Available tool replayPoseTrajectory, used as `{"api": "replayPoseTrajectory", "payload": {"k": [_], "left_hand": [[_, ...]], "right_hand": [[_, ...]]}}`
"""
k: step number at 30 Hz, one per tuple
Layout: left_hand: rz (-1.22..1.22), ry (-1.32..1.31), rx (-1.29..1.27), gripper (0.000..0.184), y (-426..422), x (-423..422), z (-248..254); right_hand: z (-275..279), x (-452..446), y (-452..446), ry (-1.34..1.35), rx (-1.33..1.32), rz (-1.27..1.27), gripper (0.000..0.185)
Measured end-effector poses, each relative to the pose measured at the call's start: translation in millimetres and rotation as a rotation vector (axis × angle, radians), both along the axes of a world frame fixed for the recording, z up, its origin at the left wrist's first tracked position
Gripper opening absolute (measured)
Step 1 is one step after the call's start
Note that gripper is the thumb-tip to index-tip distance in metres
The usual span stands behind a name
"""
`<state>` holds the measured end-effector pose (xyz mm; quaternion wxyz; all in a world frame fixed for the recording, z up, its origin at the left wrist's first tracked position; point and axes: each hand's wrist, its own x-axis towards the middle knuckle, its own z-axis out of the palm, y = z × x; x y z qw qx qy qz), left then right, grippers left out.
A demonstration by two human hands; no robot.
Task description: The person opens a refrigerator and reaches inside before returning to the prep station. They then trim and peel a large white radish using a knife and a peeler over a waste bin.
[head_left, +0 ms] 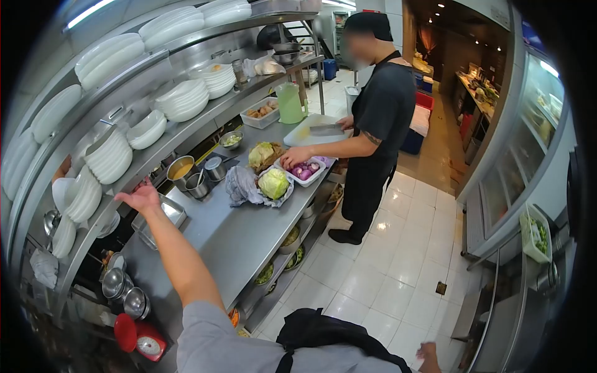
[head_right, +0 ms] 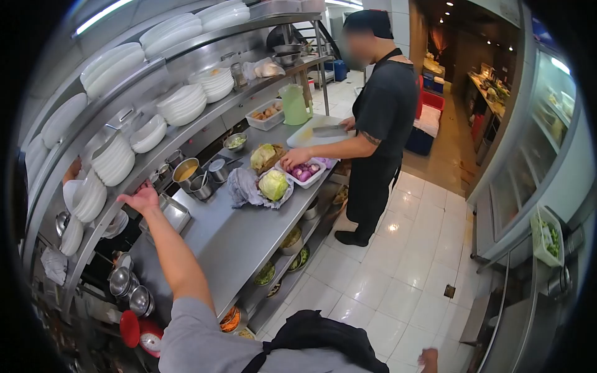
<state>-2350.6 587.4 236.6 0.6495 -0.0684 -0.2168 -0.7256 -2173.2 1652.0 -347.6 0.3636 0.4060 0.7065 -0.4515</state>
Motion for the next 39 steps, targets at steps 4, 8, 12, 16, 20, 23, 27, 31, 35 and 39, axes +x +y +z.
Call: {"api": "replayPoseTrajectory", "payload": {"k": [4, 8, 12, 16, 20, 23, 27, 31, 35, 39], "left_hand": [[-0.118, -0.015, -0.049, 0.088, -19.6, -68.1, -23.9], [-0.157, -0.007, -0.152, 0.081, -13.0, -165.5, -37.0], [-0.121, -0.032, -0.372, 0.08, -12.9, -283.7, -54.2], [-0.082, 0.001, -0.459, 0.067, -0.1, -386.3, -69.1], [-0.043, -0.111, -0.633, 0.055, 14.6, -456.4, -70.6], [-0.047, -0.363, -0.722, 0.058, 9.4, -515.7, -80.2], [-0.099, -0.463, -0.787, 0.055, 40.8, -552.6, -62.2], [-0.061, -0.675, -0.99, 0.053, 50.8, -608.8, -54.6], [0.0, -0.934, -1.016, 0.046, 75.9, -648.4, -29.7], [-0.049, -0.92, -0.97, 0.04, 64.9, -685.0, -43.4]], "right_hand": [[131.7, -191.3, -88.8, 0.521, 0.267, 0.094, 0.018], [180.6, -331.1, -161.7, 0.639, 0.266, 0.317, 0.02], [192.3, -423.8, -237.6, 0.76, 0.183, 0.469, 0.021], [198.0, -463.2, -286.2, 0.766, 0.159, 0.475, 0.016], [187.5, -469.9, -298.0, 0.637, 0.16, 0.317, 0.018], [159.9, -451.0, -285.5, 0.517, 0.181, 0.205, 0.019], [136.9, -429.4, -274.4, 0.362, 0.192, 0.048, 0.02], [134.1, -423.6, -274.8, 0.302, 0.197, 0.0, 0.02], [138.1, -441.0, -278.9, 0.293, 0.21, -0.067, 0.021], [154.3, -450.4, -285.9, 0.349, 0.237, -0.058, 0.021]]}}
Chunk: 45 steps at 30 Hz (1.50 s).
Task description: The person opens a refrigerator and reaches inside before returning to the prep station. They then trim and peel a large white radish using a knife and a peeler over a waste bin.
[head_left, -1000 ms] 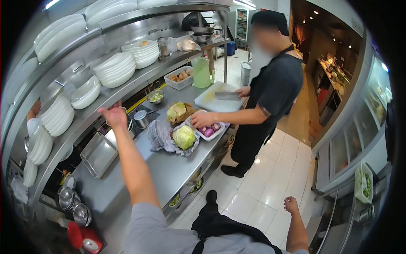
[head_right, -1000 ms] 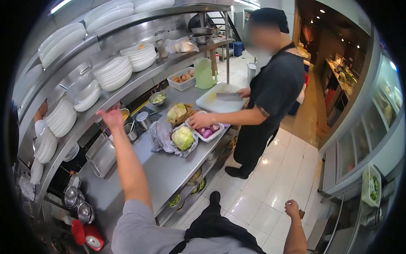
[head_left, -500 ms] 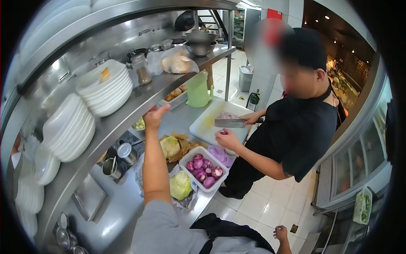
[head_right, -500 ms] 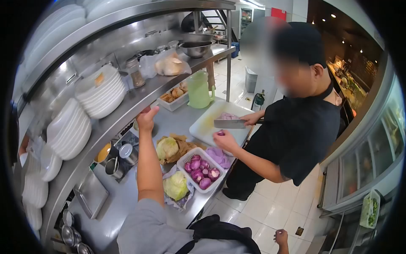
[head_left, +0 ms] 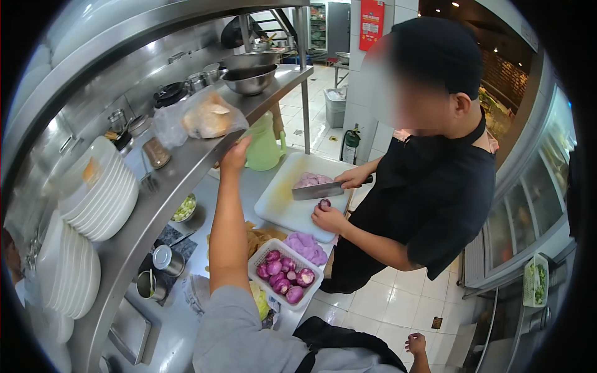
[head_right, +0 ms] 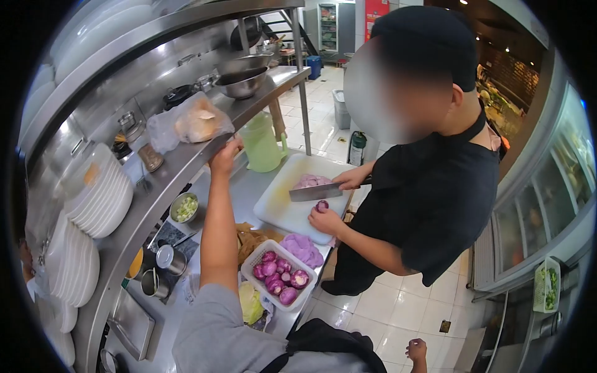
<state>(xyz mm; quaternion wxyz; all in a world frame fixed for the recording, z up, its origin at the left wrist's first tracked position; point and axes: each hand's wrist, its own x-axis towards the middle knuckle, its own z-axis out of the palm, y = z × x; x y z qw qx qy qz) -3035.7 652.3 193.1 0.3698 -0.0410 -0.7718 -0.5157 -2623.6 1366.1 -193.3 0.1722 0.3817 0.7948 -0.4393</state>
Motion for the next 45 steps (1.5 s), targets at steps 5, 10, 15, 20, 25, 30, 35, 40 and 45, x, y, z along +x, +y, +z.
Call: {"api": "replayPoseTrajectory", "payload": {"k": [5, 10, 15, 20, 25, 30, 35, 40, 45], "left_hand": [[-0.382, 0.233, 0.443, 0.043, -11.0, -48.1, -38.2], [-1.026, 0.332, 1.409, 0.058, -37.0, -70.1, -33.0], [-1.087, -0.087, 0.864, 0.07, -25.8, -62.1, 4.9], [-1.421, -0.154, 1.484, 0.085, -60.9, -98.6, -2.4], [-1.274, -0.106, 1.378, 0.081, -55.9, -87.5, -2.2], [-1.035, -0.097, 1.156, 0.078, -50.9, -81.4, -4.8], [-0.29, -0.202, 0.218, 0.075, -39.7, -72.3, -1.1], [0.321, -0.355, -0.392, 0.073, -71.4, -19.2, -8.2], [1.224, -0.23, -0.449, 0.056, -110.7, 170.5, -34.0]], "right_hand": [[2.0, 14.8, -3.2, -0.021, -0.007, -0.035, 0.02], [2.7, 48.8, 5.2, -0.142, -0.014, -0.148, 0.022], [5.9, 67.2, 7.2, -0.235, -0.015, -0.142, 0.022], [10.4, 68.4, -0.6, -0.215, -0.015, -0.063, 0.021], [19.7, 52.2, -8.2, -0.16, 0.016, 0.045, 0.025], [19.2, 38.8, -6.1, -0.099, -0.024, 0.059, 0.025], [23.4, 41.4, -8.2, -0.106, -0.026, 0.036, 0.025], [-21.5, 64.1, 24.9, -0.132, -0.075, 0.024, 0.024], [-105.1, 58.5, 78.7, -0.151, -0.171, 0.154, 0.023]]}}
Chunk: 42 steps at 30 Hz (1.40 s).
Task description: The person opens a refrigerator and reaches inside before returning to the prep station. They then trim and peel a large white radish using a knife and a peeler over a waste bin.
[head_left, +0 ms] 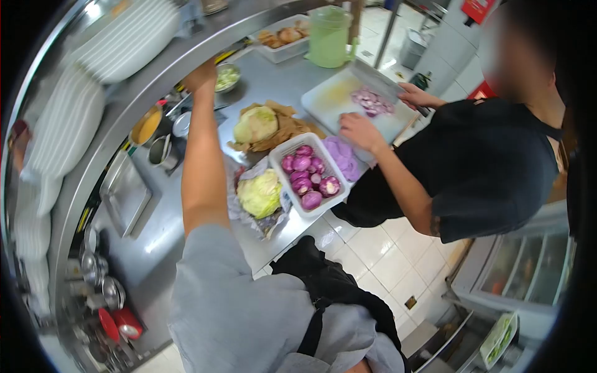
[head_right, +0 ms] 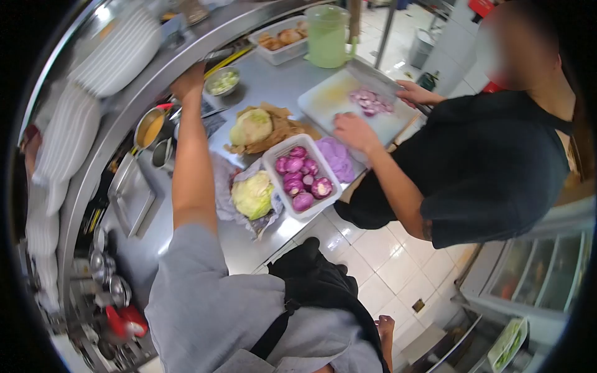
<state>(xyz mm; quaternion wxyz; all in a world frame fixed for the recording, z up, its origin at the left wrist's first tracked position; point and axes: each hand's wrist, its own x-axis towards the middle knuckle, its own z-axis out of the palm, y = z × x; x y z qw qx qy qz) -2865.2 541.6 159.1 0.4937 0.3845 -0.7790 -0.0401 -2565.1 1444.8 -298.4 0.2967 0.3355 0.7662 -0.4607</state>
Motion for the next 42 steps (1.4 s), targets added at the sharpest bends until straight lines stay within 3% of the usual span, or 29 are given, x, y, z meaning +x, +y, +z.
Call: {"api": "replayPoseTrajectory", "payload": {"k": [3, 6, 8, 13, 15, 18, 20, 22, 25, 26, 27, 29, 30, 31, 32, 33, 34, 35, 36, 37, 38, 39, 40, 41, 42], "left_hand": [[-0.014, 0.187, -0.167, 0.016, 5.8, 170.6, -27.8], [0.204, 0.226, -0.078, 0.017, 81.5, 322.3, -32.6], [0.324, 0.13, -0.065, 0.015, 150.1, 410.4, -36.0], [0.404, -0.05, 0.132, 0.016, 306.1, 528.1, -61.9], [0.413, -0.081, 0.076, 0.016, 348.4, 555.7, -80.0], [0.542, -0.074, 0.153, 0.02, 407.3, 594.8, -96.8], [0.648, -0.014, 0.151, 0.019, 440.1, 619.5, -105.7], [0.706, 0.028, 0.161, 0.016, 469.1, 644.0, -122.1], [0.726, 0.017, 0.27, 0.015, 516.8, 681.0, -145.9], [0.689, -0.024, 0.33, 0.015, 531.5, 695.8, -153.9], [0.65, -0.065, 0.392, 0.014, 547.0, 712.2, -161.9], [0.636, -0.013, 0.341, 0.014, 574.4, 745.7, -166.9], [0.687, -0.002, 0.328, 0.014, 587.8, 770.7, -178.0], [0.613, 0.034, 0.387, 0.016, 604.5, 793.8, -191.1], [0.535, 0.075, 0.447, 0.017, 620.4, 818.3, -203.7], [0.579, 0.09, 0.447, 0.017, 635.7, 847.1, -207.7], [0.685, 0.142, 0.692, 0.019, 651.8, 873.5, -208.8], [0.775, 0.199, 0.941, 0.022, 666.6, 896.3, -206.7], [0.885, 0.249, 1.005, 0.022, 676.8, 923.1, -196.5], [0.897, 0.247, 1.009, 0.022, 686.8, 949.1, -189.7], [0.99, 0.329, 0.954, 0.021, 694.2, 973.1, -183.6], [1.08, 0.411, 0.894, 0.02, 698.5, 997.3, -178.0], [1.103, 0.455, 0.872, 0.021, 700.2, 1021.3, -172.2], [1.108, 0.452, 0.873, 0.021, 700.5, 1044.0, -169.5], [1.136, 0.458, 0.853, 0.021, 698.1, 1070.1, -167.9]], "right_hand": [[-16.8, -37.7, 8.3, 0.052, -0.047, 0.235, 0.024], [-43.0, -102.1, -2.7, -0.07, -0.095, 0.359, 0.022], [-79.7, -147.0, -9.1, -0.073, -0.138, 0.716, 0.021], [-45.9, -214.0, -152.5, -0.186, -0.1, 1.296, 0.022], [-18.9, -209.5, -233.1, -0.194, -0.082, 1.504, 0.026], [34.9, -148.8, -357.6, -0.031, -0.273, 1.954, 0.032], [110.8, -65.4, -423.4, -0.202, -0.481, 2.102, 0.039], [185.4, 26.9, -460.9, -0.674, -0.607, 2.036, 0.049], [282.0, 175.7, -479.5, -1.399, -0.582, 1.803, 0.055], [294.2, 220.6, -477.9, -1.588, -0.556, 1.711, 0.054], [271.3, 258.8, -476.9, -1.599, -0.518, 1.765, 0.054], [209.5, 343.7, -478.4, -1.716, -0.364, 1.62, 0.047], [227.8, 389.0, -467.4, -1.36, -0.206, 1.796, 0.031], [215.4, 422.8, -464.6, -1.367, -0.171, 1.842, 0.031], [195.0, 449.3, -462.1, -1.307, -0.231, 2.08, 0.025], [179.4, 476.0, -461.4, -1.241, -0.305, 2.311, 0.019], [171.3, 500.0, -467.9, -1.119, -0.208, 2.545, 0.012], [144.2, 513.7, -482.4, -0.751, -0.147, 2.912, 0.014], [110.9, 517.7, -502.5, -0.306, -0.097, 3.214, 0.016], [89.5, 510.6, -526.0, 0.549, -0.51, 3.499, 0.023], [98.1, 509.1, -546.7, 0.674, -0.1, 3.519, 0.028], [94.6, 498.9, -568.8, 0.758, 0.02, 3.442, 0.025], [25.8, 466.5, -614.8, 0.656, 0.134, 3.306, 0.019], [50.6, 468.0, -625.1, 0.423, 0.46, 3.086, 0.015], [18.7, 446.0, -656.4, 0.303, 0.539, 2.953, 0.012]]}}
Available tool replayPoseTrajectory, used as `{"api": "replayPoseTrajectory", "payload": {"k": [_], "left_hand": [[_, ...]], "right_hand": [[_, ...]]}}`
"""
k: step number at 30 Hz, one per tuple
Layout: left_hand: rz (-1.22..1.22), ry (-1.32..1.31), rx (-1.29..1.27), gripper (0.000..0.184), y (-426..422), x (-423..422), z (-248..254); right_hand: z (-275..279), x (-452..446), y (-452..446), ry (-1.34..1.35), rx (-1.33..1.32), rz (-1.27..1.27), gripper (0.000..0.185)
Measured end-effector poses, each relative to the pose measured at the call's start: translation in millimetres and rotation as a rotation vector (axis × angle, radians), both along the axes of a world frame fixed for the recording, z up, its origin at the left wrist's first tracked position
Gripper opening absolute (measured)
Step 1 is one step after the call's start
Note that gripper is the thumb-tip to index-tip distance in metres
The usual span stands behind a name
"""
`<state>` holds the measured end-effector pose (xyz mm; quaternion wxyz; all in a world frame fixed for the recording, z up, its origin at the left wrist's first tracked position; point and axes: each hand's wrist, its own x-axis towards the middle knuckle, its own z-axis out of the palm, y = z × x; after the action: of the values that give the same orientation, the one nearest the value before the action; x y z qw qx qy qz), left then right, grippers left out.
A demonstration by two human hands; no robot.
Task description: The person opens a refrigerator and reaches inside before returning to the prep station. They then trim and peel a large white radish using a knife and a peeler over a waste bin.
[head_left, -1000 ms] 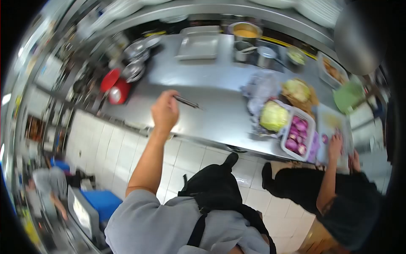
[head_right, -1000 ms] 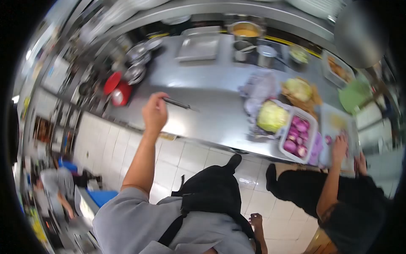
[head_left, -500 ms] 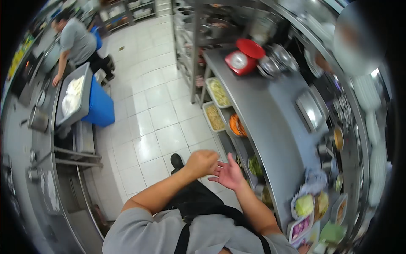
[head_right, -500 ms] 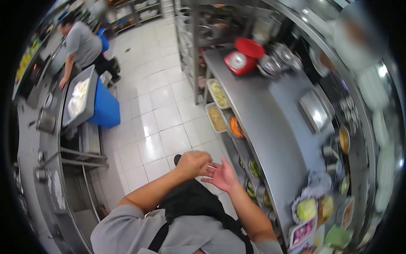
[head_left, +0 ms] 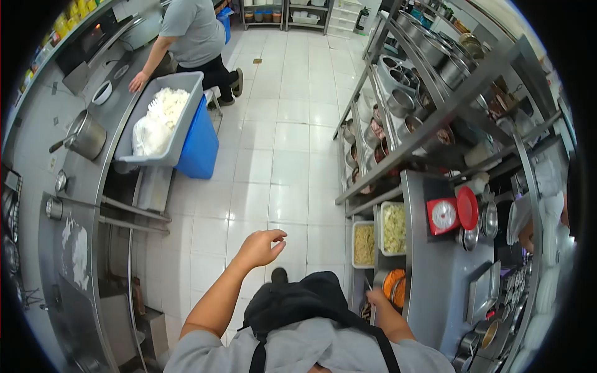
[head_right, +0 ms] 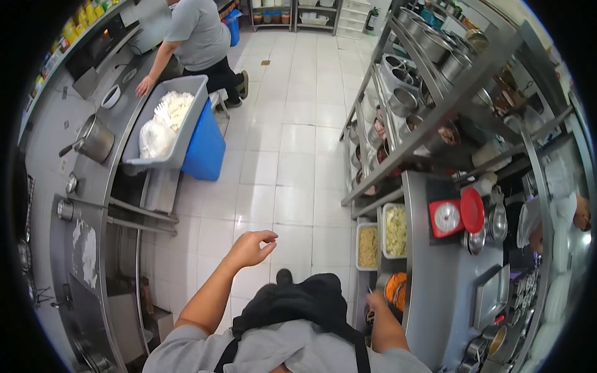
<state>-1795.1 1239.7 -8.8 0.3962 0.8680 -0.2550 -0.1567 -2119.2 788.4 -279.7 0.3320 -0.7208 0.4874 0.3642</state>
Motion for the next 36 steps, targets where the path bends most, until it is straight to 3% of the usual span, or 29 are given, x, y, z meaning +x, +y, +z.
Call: {"api": "replayPoseTrajectory", "payload": {"k": [1, 3, 4, 5, 6, 8, 9, 10, 11, 12, 13, 15, 17, 18, 20, 23, 25, 29, 31, 32, 33, 34, 36], "left_hand": [[0.028, -0.016, -0.01, 0.021, -2.8, 25.7, -0.7], [0.044, 0.01, -0.002, 0.024, -10.2, 78.7, -26.3], [0.138, 0.136, -0.065, 0.025, -14.7, 103.4, -47.2], [0.233, 0.261, -0.13, 0.026, -18.8, 129.0, -74.5], [0.279, 0.37, -0.156, 0.031, -10.7, 151.3, -127.5], [0.238, 0.193, 0.288, 0.037, 31.1, 171.9, -217.0], [0.232, 0.23, 0.472, 0.045, 69.4, 164.4, -270.9], [0.004, 0.143, 0.79, 0.05, 115.7, 154.7, -321.4], [0.068, 0.588, 0.994, 0.049, 122.7, 148.0, -269.1], [0.215, 0.739, 1.044, 0.047, 152.3, 133.1, -277.8], [0.511, 0.778, 0.966, 0.039, 167.8, 119.6, -273.8], [1.11, 1.082, 0.37, 0.024, 162.8, 108.3, -224.0], [1.236, 1.116, 0.252, 0.026, 150.1, 114.8, -203.3], [1.233, 1.124, 0.251, 0.026, 136.8, 127.2, -203.7], [1.135, 1.1, 0.208, 0.027, 109.4, 165.0, -212.7], [0.974, 1.062, 0.149, 0.028, 77.1, 238.3, -231.4], [0.895, 1.048, 0.137, 0.029, 68.7, 310.3, -237.6], [1.025, 0.963, 0.146, 0.022, 27.0, 509.8, -253.7], [0.777, 0.727, 0.373, 0.024, 11.2, 625.8, -273.4], [0.493, 0.459, 0.638, 0.028, 4.2, 690.5, -288.3], [0.423, 0.361, 0.66, 0.031, -22.7, 750.1, -271.5], [0.39, 0.239, 0.595, 0.031, -46.2, 810.0, -270.9], [0.42, 0.265, 0.341, 0.031, -98.7, 921.6, -262.2]], "right_hand": [[-21.7, -16.6, -23.7, -0.01, 0.002, 0.002, 0.012], [-48.2, -30.1, -53.2, 0.131, 0.073, 0.78, 0.011], [-55.0, -28.3, -63.2, 0.064, 0.121, 1.13, 0.01], [-50.3, -16.0, -74.6, -0.167, 0.269, 1.415, 0.018], [-34.9, 15.7, -70.2, -0.175, 0.267, 1.413, 0.018], [-17.7, 96.7, -50.1, 0.121, 0.102, 0.299, 0.019], [-15.6, 155.5, -53.4, 0.08, 0.088, 0.336, 0.021], [-9.6, 201.0, -54.4, 0.043, 0.082, 0.37, 0.023], [-32.4, 249.9, -61.4, 0.04, 0.055, 0.264, 0.025], [-61.7, 304.2, -69.1, 0.027, 0.029, 0.153, 0.027], [-25.0, 373.2, -71.3, -0.159, 0.07, 0.263, 0.034], [-26.2, 490.0, -74.5, -0.457, -0.016, 0.37, 0.035], [0.7, 613.0, -78.9, -0.318, 0.057, 0.442, 0.039], [3.4, 661.7, -80.9, -0.516, -0.031, 0.564, 0.04], [45.0, 753.9, -74.7, -0.499, 0.046, 0.498, 0.04], [59.1, 853.8, -75.2, -0.627, 0.052, 0.607, 0.041], [66.3, 897.1, -80.1, -0.574, 0.066, 0.596, 0.042], [82.5, 946.8, -107.1, -0.348, 0.092, 0.54, 0.04], [73.2, 975.1, -126.9, -0.347, 0.11, 0.439, 0.038], [70.3, 987.4, -135.6, -0.355, 0.113, 0.284, 0.037], [64.7, 996.8, -142.0, -0.36, 0.121, 0.125, 0.036], [58.3, 1009.3, -150.6, -0.36, 0.129, 0.089, 0.036], [47.7, 1047.8, -176.4, -0.332, 0.19, 0.039, 0.032]]}}
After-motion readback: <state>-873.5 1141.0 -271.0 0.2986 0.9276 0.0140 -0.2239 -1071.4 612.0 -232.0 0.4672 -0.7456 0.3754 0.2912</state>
